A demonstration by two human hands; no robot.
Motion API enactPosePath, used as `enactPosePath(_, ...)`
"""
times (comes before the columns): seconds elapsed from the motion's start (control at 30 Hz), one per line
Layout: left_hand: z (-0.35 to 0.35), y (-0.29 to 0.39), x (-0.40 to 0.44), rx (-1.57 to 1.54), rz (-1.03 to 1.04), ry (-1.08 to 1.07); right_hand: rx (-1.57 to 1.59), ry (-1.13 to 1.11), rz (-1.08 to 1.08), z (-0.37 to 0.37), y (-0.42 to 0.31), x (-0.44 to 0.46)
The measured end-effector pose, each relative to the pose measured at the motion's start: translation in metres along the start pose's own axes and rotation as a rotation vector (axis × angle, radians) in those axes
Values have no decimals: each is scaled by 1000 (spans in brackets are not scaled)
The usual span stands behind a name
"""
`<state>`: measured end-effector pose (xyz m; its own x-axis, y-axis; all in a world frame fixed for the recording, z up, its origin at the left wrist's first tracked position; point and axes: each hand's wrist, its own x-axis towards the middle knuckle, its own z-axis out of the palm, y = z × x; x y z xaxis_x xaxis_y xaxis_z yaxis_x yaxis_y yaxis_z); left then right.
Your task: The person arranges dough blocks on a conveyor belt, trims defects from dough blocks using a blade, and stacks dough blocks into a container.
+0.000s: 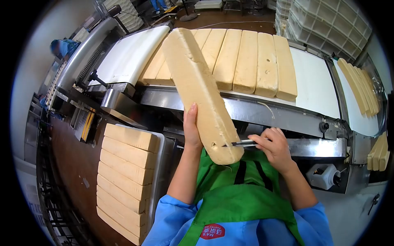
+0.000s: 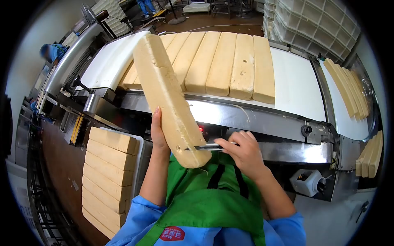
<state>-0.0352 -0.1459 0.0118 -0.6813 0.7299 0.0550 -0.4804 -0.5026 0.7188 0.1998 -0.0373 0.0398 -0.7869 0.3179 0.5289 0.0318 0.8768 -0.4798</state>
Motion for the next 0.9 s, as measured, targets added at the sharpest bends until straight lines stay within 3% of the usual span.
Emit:
enactPosePath(0.2, -10, 15, 20, -7, 125, 26, -149, -80, 14, -25, 51, -16)
enactPosePath(0.27, -10, 19, 24, -23, 158, 19, -242, 69, 99, -21, 82, -19)
enactPosePath(0.43, 11, 28, 14, 220, 322, 138, -456, 162, 232, -5, 103, -5)
enactPosePath(0.5, 21, 26, 10, 251, 348, 132, -280, 312, 199, 7, 74, 15)
enactPosePath(0.57, 29, 20, 10, 279, 368, 118, 54, 258, 135, 21, 27, 36)
enactPosePath(0.63, 36, 13, 10, 376, 406, 147, 77, 118, 66, 27, -6, 50)
enactPosePath(0.77, 41, 13, 8, 410, 364, 97, 89, 103, 21, 34, -9, 50)
enactPosePath(0.9, 43, 18, 12, 334, 367, 119, 122, 30, 156, 20, 2, 11)
